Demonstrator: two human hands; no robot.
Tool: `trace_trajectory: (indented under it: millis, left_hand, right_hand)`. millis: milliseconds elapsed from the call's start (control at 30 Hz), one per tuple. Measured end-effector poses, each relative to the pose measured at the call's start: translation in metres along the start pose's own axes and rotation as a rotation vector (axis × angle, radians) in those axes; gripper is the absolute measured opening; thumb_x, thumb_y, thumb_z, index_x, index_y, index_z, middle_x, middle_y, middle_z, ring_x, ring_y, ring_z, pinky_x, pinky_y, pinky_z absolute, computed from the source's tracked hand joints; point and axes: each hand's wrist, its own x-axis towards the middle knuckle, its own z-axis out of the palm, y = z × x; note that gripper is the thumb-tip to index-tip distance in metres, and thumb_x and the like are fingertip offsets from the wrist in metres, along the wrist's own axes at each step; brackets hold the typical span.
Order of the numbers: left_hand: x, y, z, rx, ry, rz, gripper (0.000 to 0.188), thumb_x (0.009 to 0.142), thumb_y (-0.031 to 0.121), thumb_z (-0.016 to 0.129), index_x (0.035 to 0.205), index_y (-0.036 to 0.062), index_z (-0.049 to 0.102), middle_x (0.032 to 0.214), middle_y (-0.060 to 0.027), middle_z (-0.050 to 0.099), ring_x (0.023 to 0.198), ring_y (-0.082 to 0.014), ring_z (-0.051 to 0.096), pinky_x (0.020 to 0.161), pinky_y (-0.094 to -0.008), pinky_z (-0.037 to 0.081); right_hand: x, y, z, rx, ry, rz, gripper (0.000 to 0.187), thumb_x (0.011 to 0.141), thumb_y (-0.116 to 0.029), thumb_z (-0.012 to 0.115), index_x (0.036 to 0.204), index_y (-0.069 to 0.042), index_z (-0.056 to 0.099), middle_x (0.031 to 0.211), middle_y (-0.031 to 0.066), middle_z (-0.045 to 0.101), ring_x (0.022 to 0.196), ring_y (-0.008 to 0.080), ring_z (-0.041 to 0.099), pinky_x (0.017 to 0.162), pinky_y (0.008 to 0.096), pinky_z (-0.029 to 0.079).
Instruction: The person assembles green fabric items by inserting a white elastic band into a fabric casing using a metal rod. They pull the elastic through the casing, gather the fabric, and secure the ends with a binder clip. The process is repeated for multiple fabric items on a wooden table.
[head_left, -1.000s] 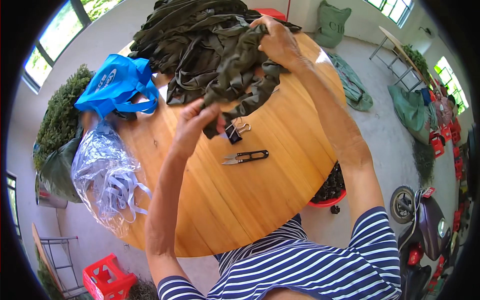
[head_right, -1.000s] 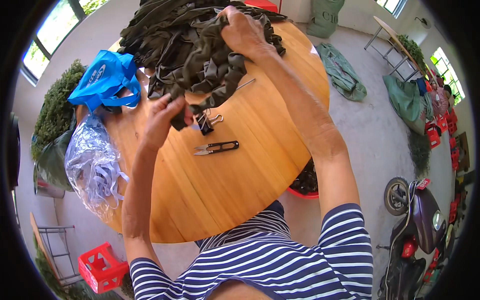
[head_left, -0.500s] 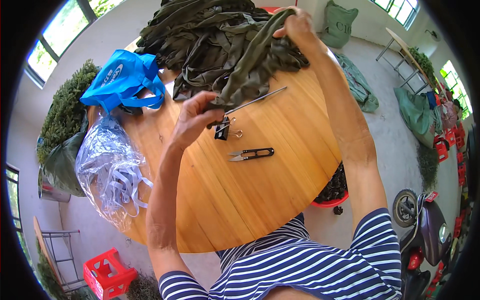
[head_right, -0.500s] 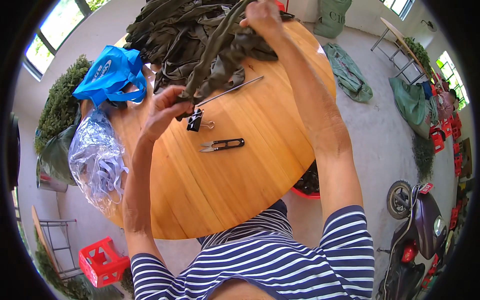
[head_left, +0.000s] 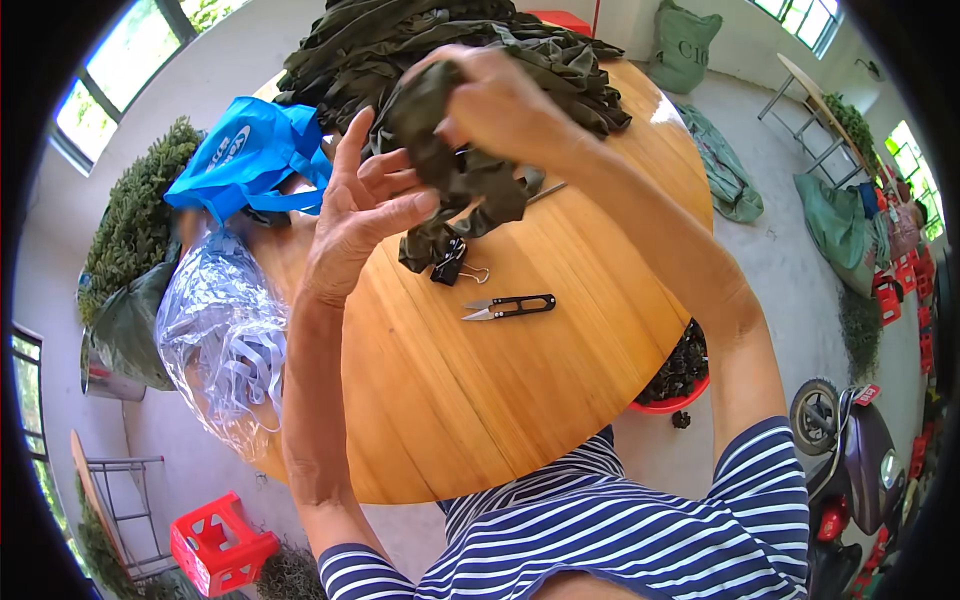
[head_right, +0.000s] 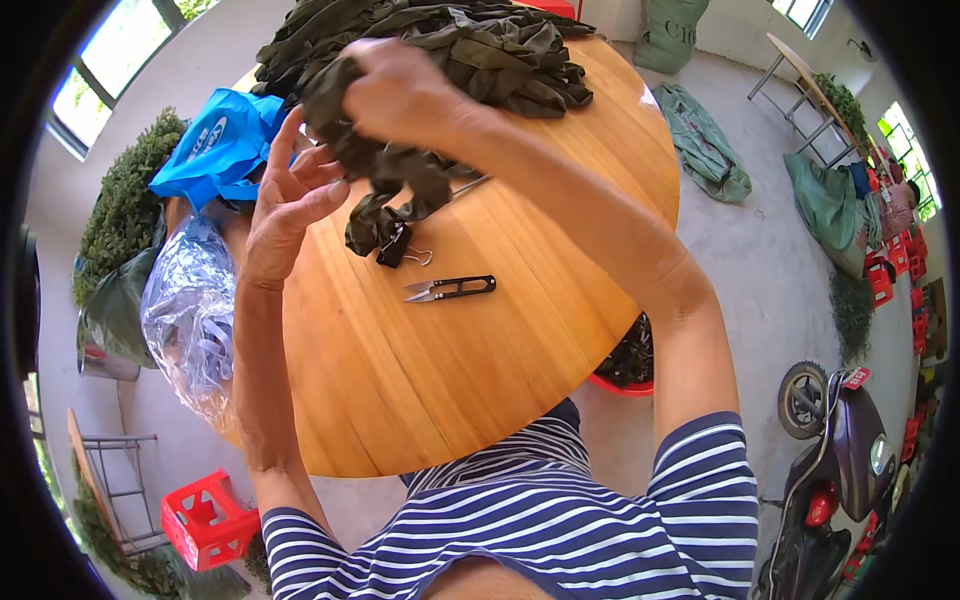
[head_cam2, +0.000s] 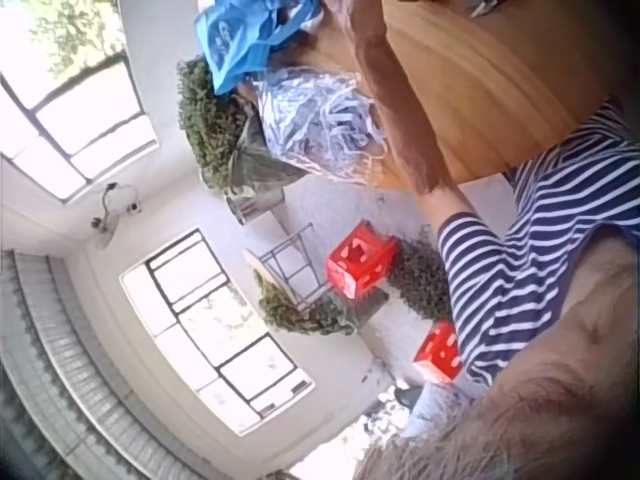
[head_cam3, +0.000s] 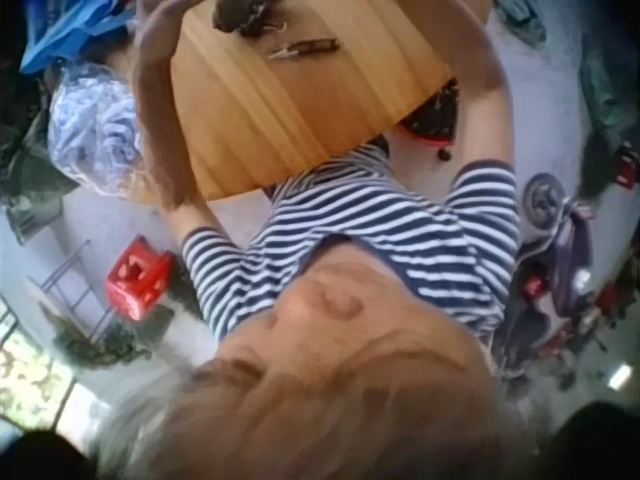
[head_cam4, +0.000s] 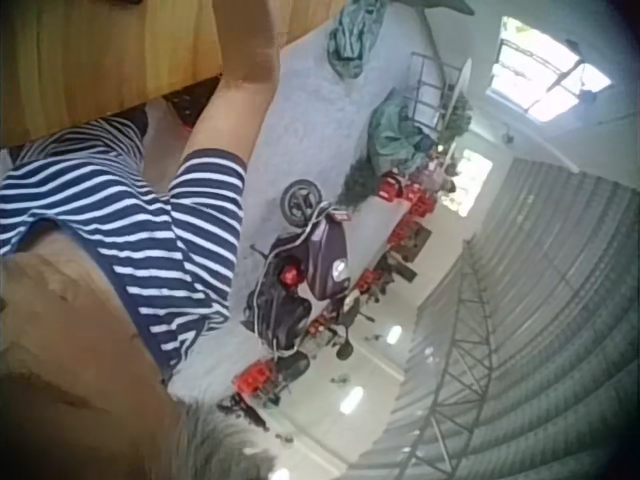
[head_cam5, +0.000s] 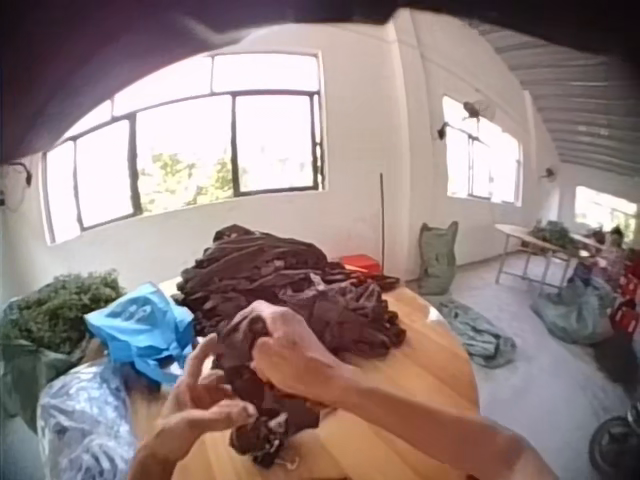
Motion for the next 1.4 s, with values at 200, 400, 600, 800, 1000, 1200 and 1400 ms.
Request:
trace_trajectory:
  millis: [200,400,600,800,1000,1200,1400]
  left_hand:
    - [-0.034,0.011,-0.017,-0.009,0.204,-0.035,0.029,0.081,0.011,0.054,0.107,-0.0022,0.053,0.089,-0.0048,0.057,0.081,-0.0137,0.057,0.076,-0.0290,0.047]
    - [-0.117,-0.004,-0.060,-0.081,0.181,-0.059,0.017,0.074,-0.005,0.049,0.087,-0.0005,0.059,0.098,-0.0133,0.060,0.091,-0.0193,0.057,0.082,-0.0294,0.044]
    - [-0.165,-0.003,-0.058,0.604,0.095,-0.218,0.032,0.066,-0.013,0.043,0.083,0.0038,0.064,0.113,-0.0162,0.054,0.117,-0.0300,0.040,0.098,-0.0352,0.028]
    - [-0.171,0.030,-0.031,1.131,0.260,-0.071,0.029,0.075,-0.005,0.048,0.099,0.0034,0.061,0.115,-0.0179,0.052,0.117,-0.0328,0.040,0.097,-0.0371,0.030]
    - [-0.092,-0.005,0.002,0.889,0.297,0.079,0.032,0.076,0.004,0.058,0.108,-0.0005,0.055,0.108,-0.0170,0.055,0.106,-0.0288,0.050,0.090,-0.0341,0.037]
    - [-0.082,-0.032,-0.009,0.394,0.122,-0.275,0.018,0.078,0.006,0.061,0.094,-0.0017,0.058,0.070,-0.0021,0.057,0.065,-0.0074,0.050,0.059,-0.0232,0.042]
    - [-0.105,-0.026,-0.033,0.495,0.154,-0.351,0.008,0.076,0.002,0.060,0.082,0.0006,0.056,0.060,0.0008,0.052,0.055,-0.0046,0.046,0.049,-0.0206,0.036]
  right_hand:
    - [-0.023,-0.033,0.007,0.064,-0.298,-0.131,0.063,0.068,-0.009,0.058,0.126,-0.006,0.035,0.099,0.0155,0.059,0.097,0.0218,0.056,0.082,0.0332,0.043]
    - [-0.061,0.078,0.020,-0.426,-0.520,0.082,0.035,0.074,-0.015,0.056,0.109,-0.007,0.055,0.103,0.0114,0.056,0.101,0.0290,0.050,0.091,0.0370,0.037]
    - [-0.086,0.111,0.029,-0.412,-0.354,-0.130,0.018,0.080,-0.020,0.057,0.090,-0.006,0.060,0.083,0.0090,0.058,0.085,0.0253,0.054,0.075,0.0375,0.040]
    - [-0.075,0.030,0.002,-0.324,-0.332,-0.051,0.017,0.081,-0.021,0.055,0.084,-0.005,0.057,0.072,0.0090,0.058,0.068,0.0268,0.056,0.060,0.0364,0.041]
    - [-0.092,-0.012,-0.001,-0.377,-0.255,-0.143,0.016,0.080,-0.020,0.058,0.081,-0.004,0.058,0.074,0.0072,0.059,0.066,0.0245,0.056,0.058,0.0343,0.042]
    - [-0.104,-0.014,-0.006,-0.364,-0.264,-0.032,0.020,0.080,-0.024,0.057,0.077,-0.005,0.058,0.070,0.0066,0.059,0.066,0.0245,0.056,0.058,0.0352,0.042]
    - [-0.095,0.011,-0.053,-0.106,-0.242,0.136,0.013,0.077,-0.014,0.064,0.073,-0.002,0.062,0.058,0.0014,0.052,0.054,0.0071,0.047,0.050,0.0233,0.037]
